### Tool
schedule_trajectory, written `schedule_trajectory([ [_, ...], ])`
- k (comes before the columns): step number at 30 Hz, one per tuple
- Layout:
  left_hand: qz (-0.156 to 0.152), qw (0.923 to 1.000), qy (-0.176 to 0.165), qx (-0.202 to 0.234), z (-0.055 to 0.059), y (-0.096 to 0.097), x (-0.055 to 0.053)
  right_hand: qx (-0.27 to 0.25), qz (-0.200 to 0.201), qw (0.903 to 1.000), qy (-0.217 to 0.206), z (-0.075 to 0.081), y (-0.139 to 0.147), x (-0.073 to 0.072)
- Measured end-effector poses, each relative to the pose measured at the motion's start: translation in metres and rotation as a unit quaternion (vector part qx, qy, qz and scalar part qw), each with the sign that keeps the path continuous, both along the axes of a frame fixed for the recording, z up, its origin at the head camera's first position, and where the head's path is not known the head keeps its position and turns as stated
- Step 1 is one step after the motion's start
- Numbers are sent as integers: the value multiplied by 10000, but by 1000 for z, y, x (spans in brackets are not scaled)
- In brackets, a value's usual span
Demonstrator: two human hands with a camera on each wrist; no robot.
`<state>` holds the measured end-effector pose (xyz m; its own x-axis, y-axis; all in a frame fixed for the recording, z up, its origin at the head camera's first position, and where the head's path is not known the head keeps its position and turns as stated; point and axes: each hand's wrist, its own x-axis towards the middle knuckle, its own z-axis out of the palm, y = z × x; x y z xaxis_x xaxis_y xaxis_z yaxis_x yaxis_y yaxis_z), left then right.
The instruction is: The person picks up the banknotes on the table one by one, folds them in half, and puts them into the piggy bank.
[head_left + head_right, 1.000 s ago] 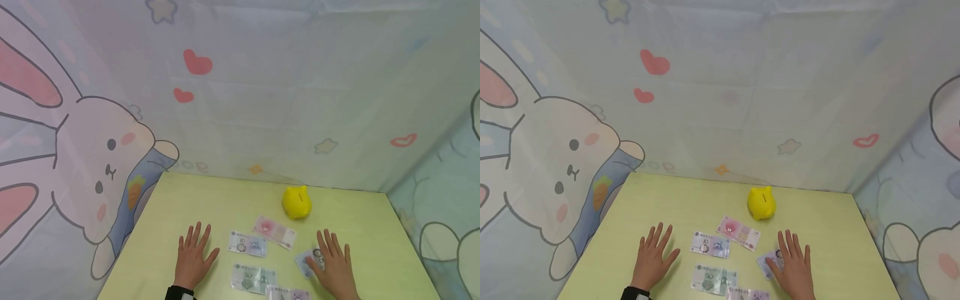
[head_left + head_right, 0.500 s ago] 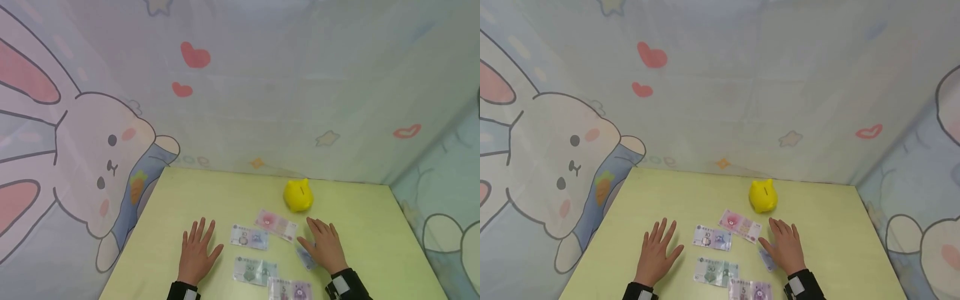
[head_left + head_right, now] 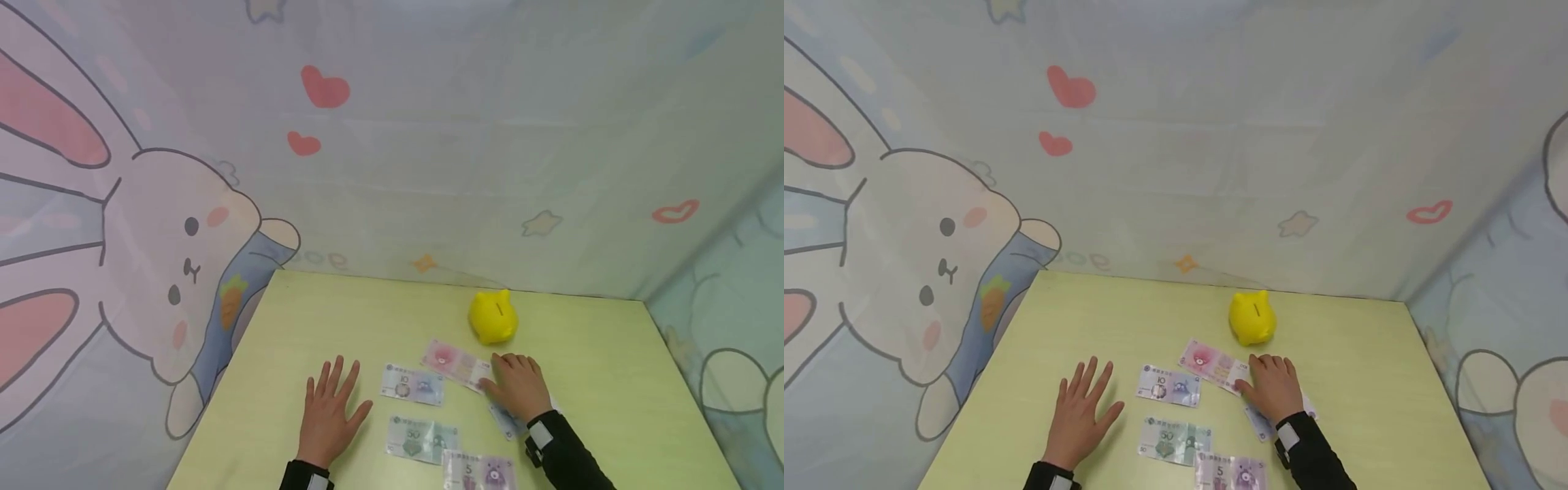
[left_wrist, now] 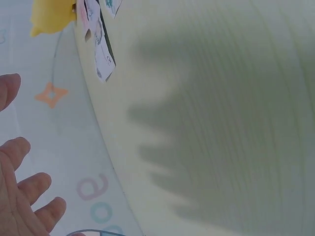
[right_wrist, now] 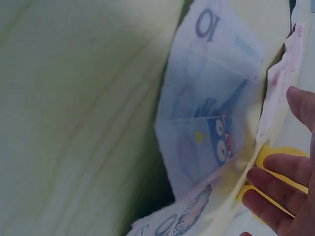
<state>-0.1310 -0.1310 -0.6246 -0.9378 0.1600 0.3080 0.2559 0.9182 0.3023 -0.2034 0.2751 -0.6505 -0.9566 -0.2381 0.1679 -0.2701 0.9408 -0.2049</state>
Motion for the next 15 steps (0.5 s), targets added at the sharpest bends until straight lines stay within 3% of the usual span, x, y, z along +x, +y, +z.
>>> schedule_trajectory([
  [5, 0, 10000, 8, -20, -2, 1, 2, 22, 32, 9999, 147, -9, 3, -4],
  [15, -33, 10000, -2, 39, 0, 2, 4, 119, 94, 9990, 430, -13, 1, -9],
])
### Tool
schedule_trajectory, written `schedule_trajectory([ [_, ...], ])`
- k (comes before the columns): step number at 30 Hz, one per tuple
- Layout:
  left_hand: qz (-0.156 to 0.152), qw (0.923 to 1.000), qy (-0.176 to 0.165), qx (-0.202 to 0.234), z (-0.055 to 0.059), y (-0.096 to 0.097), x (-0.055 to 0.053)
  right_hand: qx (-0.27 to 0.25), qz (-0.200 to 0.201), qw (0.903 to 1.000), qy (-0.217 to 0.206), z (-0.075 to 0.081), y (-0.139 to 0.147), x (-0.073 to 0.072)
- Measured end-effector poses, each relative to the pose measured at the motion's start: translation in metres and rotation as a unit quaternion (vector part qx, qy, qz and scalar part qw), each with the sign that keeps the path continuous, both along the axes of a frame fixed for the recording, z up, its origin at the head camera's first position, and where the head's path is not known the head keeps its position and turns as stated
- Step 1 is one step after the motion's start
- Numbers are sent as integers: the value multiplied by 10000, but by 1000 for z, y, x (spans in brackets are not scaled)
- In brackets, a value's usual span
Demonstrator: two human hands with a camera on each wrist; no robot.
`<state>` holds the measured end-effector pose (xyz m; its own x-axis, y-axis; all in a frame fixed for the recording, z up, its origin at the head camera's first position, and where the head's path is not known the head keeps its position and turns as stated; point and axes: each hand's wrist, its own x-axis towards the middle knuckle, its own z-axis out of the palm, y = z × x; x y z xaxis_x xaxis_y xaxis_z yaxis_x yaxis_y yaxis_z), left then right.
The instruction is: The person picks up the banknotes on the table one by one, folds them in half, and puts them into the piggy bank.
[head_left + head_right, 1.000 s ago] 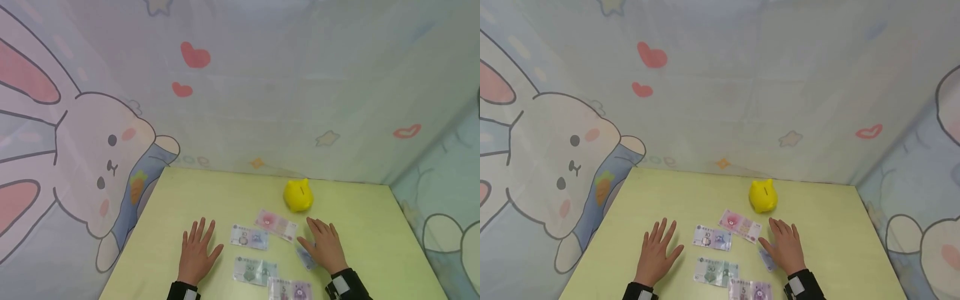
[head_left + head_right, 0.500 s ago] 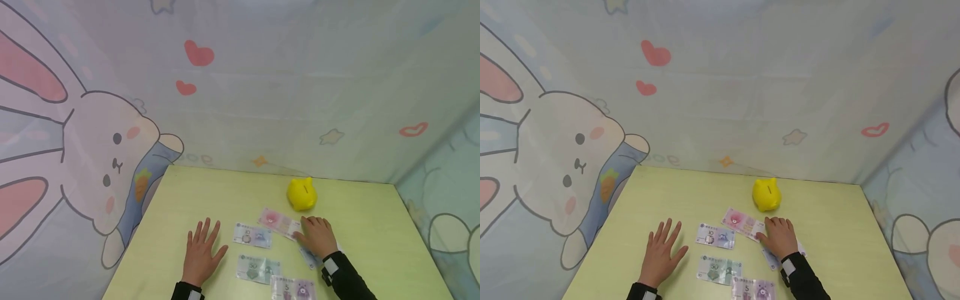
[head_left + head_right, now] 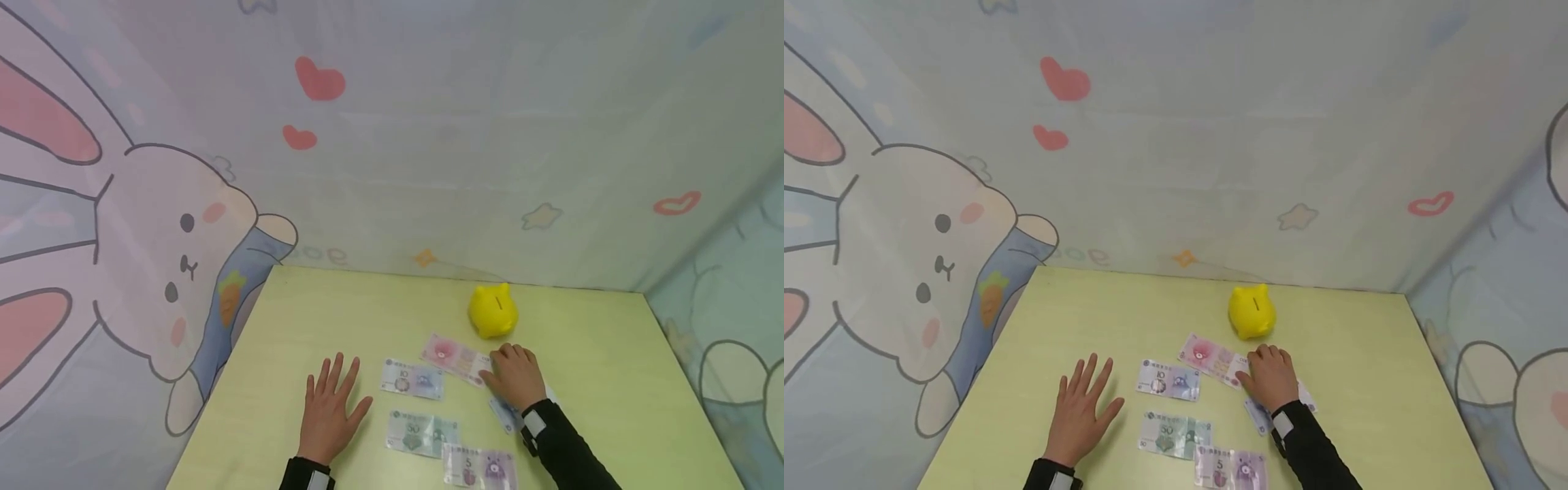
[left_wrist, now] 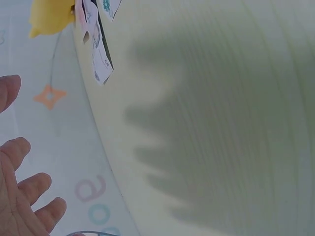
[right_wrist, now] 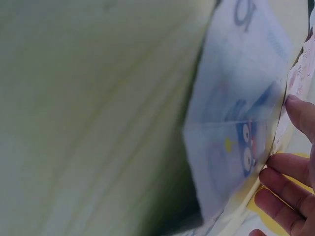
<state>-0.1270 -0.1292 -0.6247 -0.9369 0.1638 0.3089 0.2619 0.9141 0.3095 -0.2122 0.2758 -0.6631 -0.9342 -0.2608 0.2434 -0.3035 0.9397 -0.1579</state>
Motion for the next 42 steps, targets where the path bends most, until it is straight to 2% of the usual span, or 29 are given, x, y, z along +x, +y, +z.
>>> schedule_trajectory([
  [8, -14, 10000, 42, -43, -2, 2, -1, -241, -26, 9996, -107, 6, -5, -2],
  [14, -13, 10000, 0, -83, -4, 4, 0, -520, -128, 9984, -184, 5, -10, -4],
  [26, -35, 10000, 6, -77, -6, 6, 1, -701, -25, 9974, 188, 1, -16, -9],
  [30, -48, 10000, -54, -61, -5, 8, 0, -678, 11, 9976, 171, 11, -14, -12],
  [35, -53, 9998, -170, -41, -3, 10, -1, -722, 190, 9957, 551, 32, -17, -12],
  [42, -145, 9998, -144, 86, -3, 14, -2, -1313, 357, 9894, 512, 61, -21, -6],
])
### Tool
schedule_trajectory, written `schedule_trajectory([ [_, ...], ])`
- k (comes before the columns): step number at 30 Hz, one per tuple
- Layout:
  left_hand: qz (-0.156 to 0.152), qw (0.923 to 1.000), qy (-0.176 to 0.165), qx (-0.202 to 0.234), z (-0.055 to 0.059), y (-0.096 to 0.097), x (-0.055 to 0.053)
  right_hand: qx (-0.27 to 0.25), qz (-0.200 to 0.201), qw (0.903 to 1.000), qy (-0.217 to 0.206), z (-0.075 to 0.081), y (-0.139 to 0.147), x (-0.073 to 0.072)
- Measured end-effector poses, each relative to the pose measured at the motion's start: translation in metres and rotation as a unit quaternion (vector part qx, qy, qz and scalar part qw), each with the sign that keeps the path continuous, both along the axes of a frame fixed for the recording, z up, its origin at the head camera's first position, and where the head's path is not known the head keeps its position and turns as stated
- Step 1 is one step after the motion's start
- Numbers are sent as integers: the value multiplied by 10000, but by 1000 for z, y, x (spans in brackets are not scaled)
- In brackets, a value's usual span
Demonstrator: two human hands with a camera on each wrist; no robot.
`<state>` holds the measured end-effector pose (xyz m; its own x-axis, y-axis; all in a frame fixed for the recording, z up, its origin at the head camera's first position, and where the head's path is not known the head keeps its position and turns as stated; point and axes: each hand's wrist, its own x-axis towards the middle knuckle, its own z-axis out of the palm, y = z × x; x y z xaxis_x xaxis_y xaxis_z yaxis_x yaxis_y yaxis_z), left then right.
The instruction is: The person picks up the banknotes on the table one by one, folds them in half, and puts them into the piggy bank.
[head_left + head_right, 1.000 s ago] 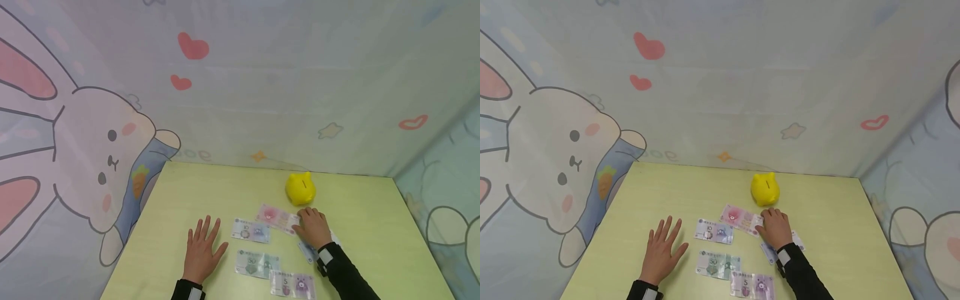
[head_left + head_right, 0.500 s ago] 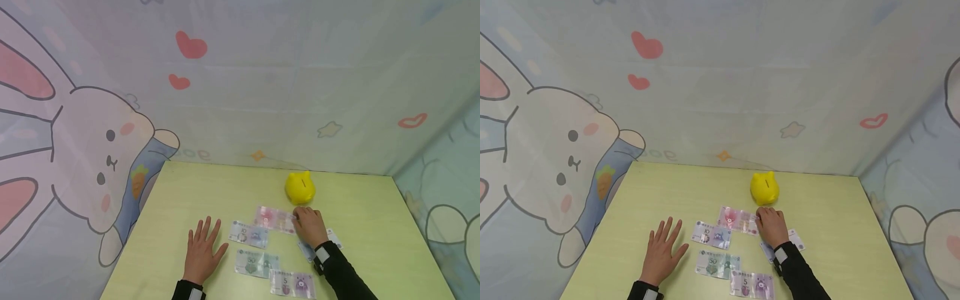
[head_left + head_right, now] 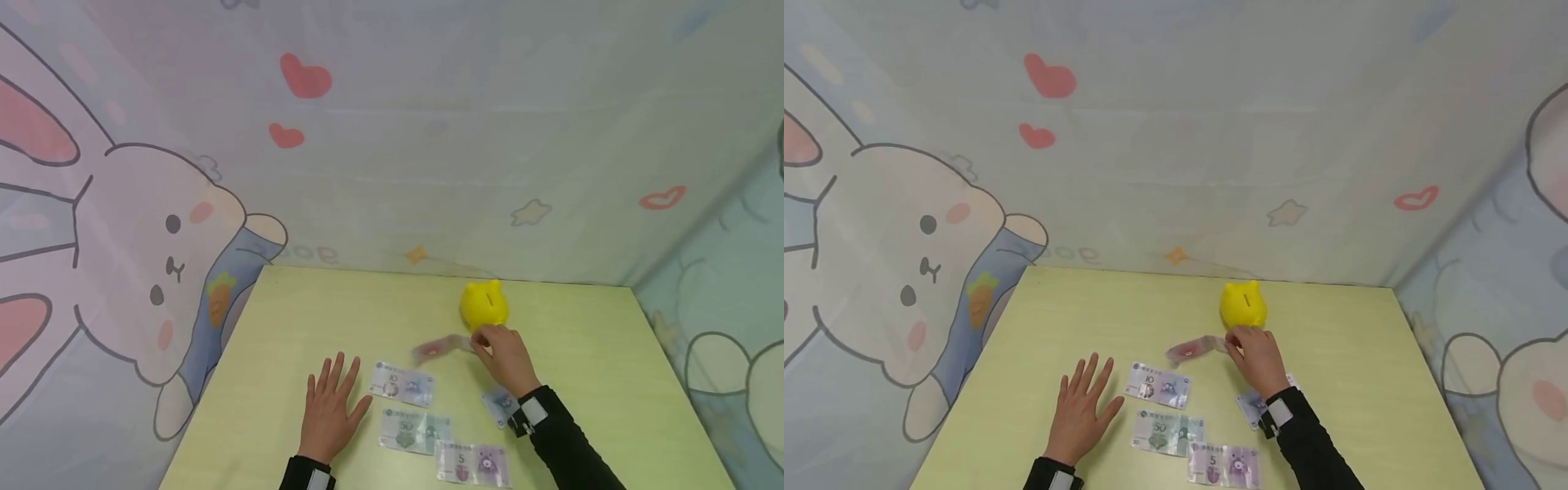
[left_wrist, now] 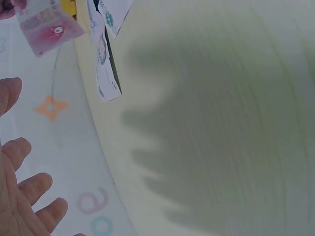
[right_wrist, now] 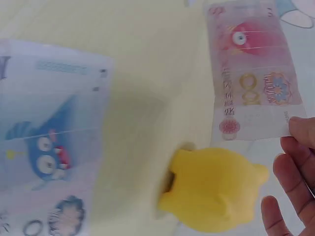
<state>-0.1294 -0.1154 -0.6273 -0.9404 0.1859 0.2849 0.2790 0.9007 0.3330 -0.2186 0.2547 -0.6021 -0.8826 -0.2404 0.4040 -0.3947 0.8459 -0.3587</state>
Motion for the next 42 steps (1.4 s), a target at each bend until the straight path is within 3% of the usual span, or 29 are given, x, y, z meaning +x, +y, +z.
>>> schedule_trajectory([
  [6, -110, 9997, 138, 176, 0, 5, 0, -513, 182, 9985, 88, 23, -2, 9],
  [12, -233, 9991, 180, 318, 4, 11, -2, -881, 107, 9961, 20, 46, -6, 21],
  [18, -359, 9983, 168, 421, 11, 20, -11, -937, 206, 9950, 263, 60, -9, 31],
  [23, -558, 9953, 431, 663, 16, 30, -21, -1049, 361, 9923, 542, 69, -10, 38],
  [32, -955, 9809, 836, 1471, 24, 52, -33, -1388, 467, 9873, 619, 77, -12, 48],
  [38, -938, 9689, 772, 2154, 28, 63, -33, -1596, 536, 9841, 566, 79, -12, 52],
  [42, -865, 9526, 580, 2858, 31, 70, -33, -1767, 518, 9818, 468, 78, -11, 55],
])
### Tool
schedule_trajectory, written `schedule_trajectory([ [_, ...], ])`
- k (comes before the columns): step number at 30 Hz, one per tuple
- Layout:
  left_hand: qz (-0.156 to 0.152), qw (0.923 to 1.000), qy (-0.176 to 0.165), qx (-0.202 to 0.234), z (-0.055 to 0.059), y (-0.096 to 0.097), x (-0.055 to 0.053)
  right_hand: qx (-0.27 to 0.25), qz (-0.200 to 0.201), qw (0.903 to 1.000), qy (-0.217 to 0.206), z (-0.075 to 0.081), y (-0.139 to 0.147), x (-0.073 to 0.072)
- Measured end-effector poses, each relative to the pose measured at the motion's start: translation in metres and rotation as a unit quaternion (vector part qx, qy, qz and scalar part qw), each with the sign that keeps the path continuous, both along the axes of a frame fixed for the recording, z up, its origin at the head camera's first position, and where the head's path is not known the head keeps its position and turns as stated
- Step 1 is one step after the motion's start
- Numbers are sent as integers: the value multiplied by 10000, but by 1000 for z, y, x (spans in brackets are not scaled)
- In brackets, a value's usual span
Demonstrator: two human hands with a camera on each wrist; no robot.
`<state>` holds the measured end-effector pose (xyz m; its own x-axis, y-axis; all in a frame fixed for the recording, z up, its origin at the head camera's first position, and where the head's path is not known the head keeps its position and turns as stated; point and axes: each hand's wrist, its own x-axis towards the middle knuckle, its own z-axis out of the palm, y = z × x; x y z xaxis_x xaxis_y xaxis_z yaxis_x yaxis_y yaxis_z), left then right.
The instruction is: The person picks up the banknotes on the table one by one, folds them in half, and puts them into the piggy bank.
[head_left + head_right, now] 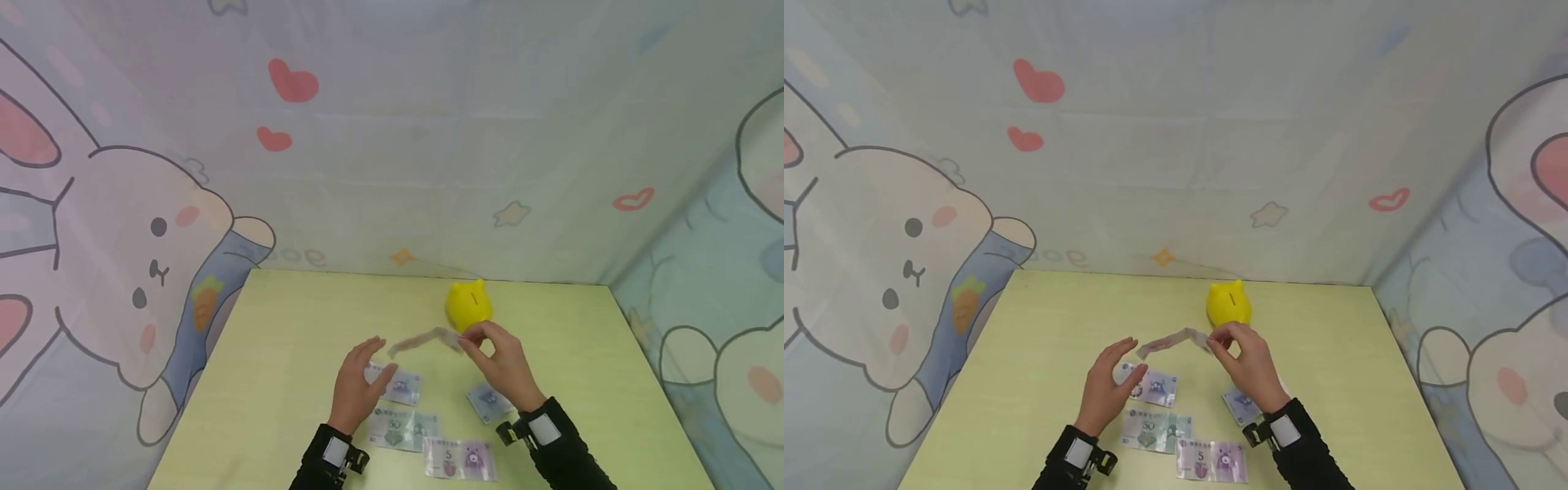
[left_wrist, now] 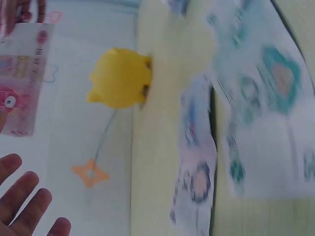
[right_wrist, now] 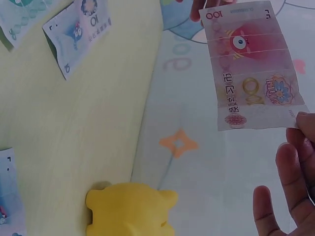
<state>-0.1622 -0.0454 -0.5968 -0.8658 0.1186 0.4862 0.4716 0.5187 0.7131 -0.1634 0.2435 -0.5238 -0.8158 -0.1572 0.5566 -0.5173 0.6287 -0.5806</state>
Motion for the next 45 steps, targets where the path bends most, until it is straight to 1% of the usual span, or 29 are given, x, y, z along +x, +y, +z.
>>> schedule_trajectory([
  [2, -71, 9985, -201, 496, 2, 2, 0, -96, 10, 9999, -69, -2, 0, 0],
  [5, -94, 9923, -555, 1106, 9, 5, 0, -179, 50, 9997, -130, -4, -1, 1],
  [7, -63, 9879, -792, 1331, 12, 7, 0, -192, 92, 9997, -126, -5, -1, 1],
  [8, -36, 9866, -873, 1376, 13, 8, -1, -203, 102, 9997, -133, -6, -2, 1],
  [10, 32, 9855, -983, 1380, 13, 9, -2, -226, 100, 9995, -175, -6, -3, 1],
  [12, 46, 9855, -1012, 1362, 12, 9, -2, -266, 102, 9994, -217, -7, -4, 1],
  [17, -5, 9867, -891, 1360, 13, 6, -2, -305, 58, 9990, -314, -10, -3, 0],
  [20, -98, 9873, -839, 1344, 19, 4, 1, -305, -7, 9989, -366, -12, -1, -2],
  [23, -202, 9883, -817, 1269, 26, 2, 3, -329, -99, 9984, -449, -16, 0, -4],
  [27, -328, 9896, -821, 1137, 34, -1, 4, -333, -143, 9977, -573, -20, 1, -6],
  [30, -467, 9900, -789, 1077, 40, -3, 5, -398, -110, 9963, -757, -22, -1, -6],
  [33, -633, 9898, -697, 1065, 46, -4, 5, -622, -47, 9924, -1062, -23, -1, -5],
  [35, -731, 9895, -643, 1068, 51, -4, 5, -881, 30, 9872, -1328, -25, -1, -4],
  [36, -789, 9890, -634, 1077, 53, -5, 5, -1065, 88, 9832, -1481, -26, -1, -4],
  [38, -922, 9873, -658, 1111, 58, -6, 6, -1552, 210, 9700, -1861, -29, -1, -2],
  [40, -1023, 9855, -693, 1161, 61, -6, 7, -2052, 325, 9517, -2261, -32, -3, 0],
  [43, -1066, 9828, -799, 1278, 64, -6, 8, -2772, 471, 9197, -2742, -37, -7, 4],
  [45, -1037, 9813, -902, 1352, 65, -6, 8, -3065, 495, 9027, -2980, -40, -11, 6],
])
